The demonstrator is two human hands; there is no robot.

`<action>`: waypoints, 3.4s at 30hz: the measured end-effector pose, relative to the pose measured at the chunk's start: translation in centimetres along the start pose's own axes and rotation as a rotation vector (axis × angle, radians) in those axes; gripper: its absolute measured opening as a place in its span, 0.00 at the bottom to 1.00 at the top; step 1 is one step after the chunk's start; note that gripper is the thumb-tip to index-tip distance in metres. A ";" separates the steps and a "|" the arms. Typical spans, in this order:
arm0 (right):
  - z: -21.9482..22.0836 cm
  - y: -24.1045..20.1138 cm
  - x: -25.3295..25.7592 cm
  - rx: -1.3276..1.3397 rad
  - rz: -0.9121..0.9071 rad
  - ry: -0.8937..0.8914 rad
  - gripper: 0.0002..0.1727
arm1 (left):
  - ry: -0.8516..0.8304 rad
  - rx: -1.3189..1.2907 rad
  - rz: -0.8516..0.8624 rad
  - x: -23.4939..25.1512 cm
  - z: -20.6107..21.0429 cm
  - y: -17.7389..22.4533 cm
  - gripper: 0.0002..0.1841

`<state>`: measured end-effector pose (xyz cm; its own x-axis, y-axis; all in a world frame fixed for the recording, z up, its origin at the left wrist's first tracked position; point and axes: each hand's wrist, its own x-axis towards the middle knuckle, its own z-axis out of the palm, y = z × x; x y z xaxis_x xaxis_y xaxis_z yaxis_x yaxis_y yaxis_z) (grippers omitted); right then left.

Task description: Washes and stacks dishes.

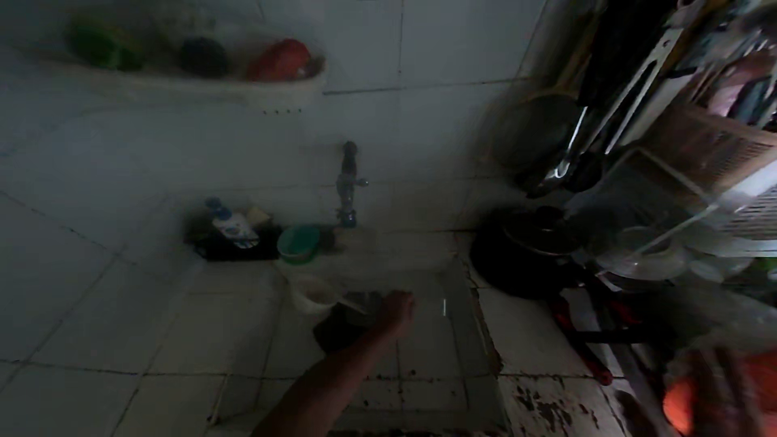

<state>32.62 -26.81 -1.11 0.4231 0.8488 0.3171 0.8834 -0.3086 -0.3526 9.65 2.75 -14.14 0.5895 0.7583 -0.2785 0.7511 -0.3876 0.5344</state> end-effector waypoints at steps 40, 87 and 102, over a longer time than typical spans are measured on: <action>24.5 -31.0 13.6 0.000 -0.567 -0.435 0.32 | 0.726 -1.968 -0.447 -6.4 -7.2 -9.2 0.20; 23.3 -27.7 17.0 -0.018 -0.321 -0.509 0.33 | 0.099 -1.298 -0.320 -7.9 -8.8 -7.4 0.28; 25.5 -22.1 14.8 0.634 0.546 -0.874 0.19 | 0.405 -0.842 -0.306 -9.2 -11.7 -9.6 0.26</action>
<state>14.19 3.53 -11.03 0.2140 0.7516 -0.6239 0.2713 -0.6593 -0.7012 -6.44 5.66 -7.38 0.1406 0.9469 -0.2890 0.3041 0.2365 0.9228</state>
